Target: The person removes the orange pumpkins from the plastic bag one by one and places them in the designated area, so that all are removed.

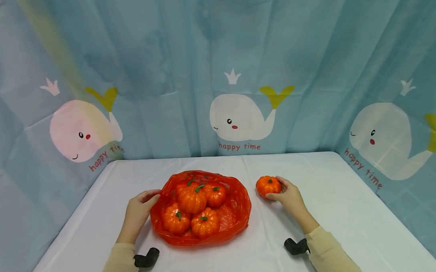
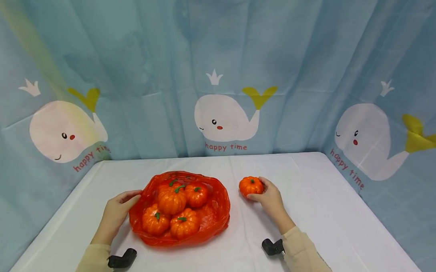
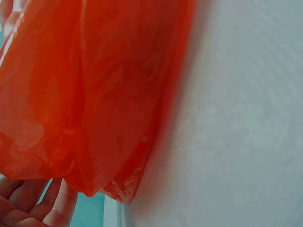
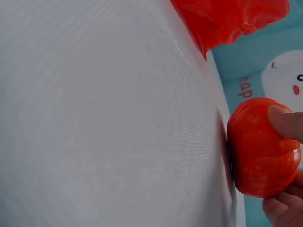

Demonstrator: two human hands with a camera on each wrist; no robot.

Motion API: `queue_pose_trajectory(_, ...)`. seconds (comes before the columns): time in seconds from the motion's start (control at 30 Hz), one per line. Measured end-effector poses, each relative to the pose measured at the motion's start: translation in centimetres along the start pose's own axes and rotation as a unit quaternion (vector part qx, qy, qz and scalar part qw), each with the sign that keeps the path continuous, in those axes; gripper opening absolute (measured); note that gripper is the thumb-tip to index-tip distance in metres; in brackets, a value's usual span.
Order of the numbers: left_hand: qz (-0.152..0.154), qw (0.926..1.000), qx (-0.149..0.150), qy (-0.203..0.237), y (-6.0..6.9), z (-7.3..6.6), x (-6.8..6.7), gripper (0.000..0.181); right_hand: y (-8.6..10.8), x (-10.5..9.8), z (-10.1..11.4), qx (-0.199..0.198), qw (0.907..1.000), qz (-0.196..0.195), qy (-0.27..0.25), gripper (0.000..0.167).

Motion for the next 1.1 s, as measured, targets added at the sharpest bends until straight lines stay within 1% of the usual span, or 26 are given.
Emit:
queue_pose_trajectory(0.1,-0.003,1.0,0.0,-0.001,0.33,0.06,-0.21,0.046,0.09,0.34,-0.06,-0.002,1.0,0.006,0.001,0.08)
queue_pose_trajectory(0.27,-0.001,0.9999,-0.011,0.003,0.52,-0.02,-0.18,0.046,-0.1,0.39,-0.1,0.0,0.9997,0.012,0.02,0.082)
queue_pose_trajectory(0.33,0.002,0.9999,-0.014,0.002,0.47,-0.02,-0.06,0.046,-0.07,0.33,-0.17,0.002,0.9997,0.012,0.02,0.082)
queue_pose_trajectory(0.57,0.003,0.9999,-0.01,0.002,0.37,-0.09,0.05,0.047,-0.09,0.23,-0.18,-0.002,0.9999,0.012,0.009,0.081)
queue_pose_trajectory(0.77,0.002,0.9998,-0.017,0.0,0.6,0.03,-0.14,0.047,0.09,0.38,-0.3,0.0,0.9998,0.016,0.015,0.083)
queue_pose_trajectory(0.97,0.004,1.0,-0.004,0.003,0.38,-0.18,0.01,0.046,0.03,0.15,-0.39,-0.003,0.9998,0.013,0.011,0.083)
queue_pose_trajectory(1.1,0.005,1.0,-0.008,-0.003,0.34,-0.15,0.05,0.046,-0.05,0.21,-0.56,-0.002,0.9998,0.018,0.007,0.081)
Point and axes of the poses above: each hand's wrist, its own y-axis away from the middle knuckle, its own x-axis out of the palm, z = x × y, the point moved 4 cm from there along -y, towards the middle knuckle, and after that the axes turned 12 degrees about y, right-handed, at the moved point
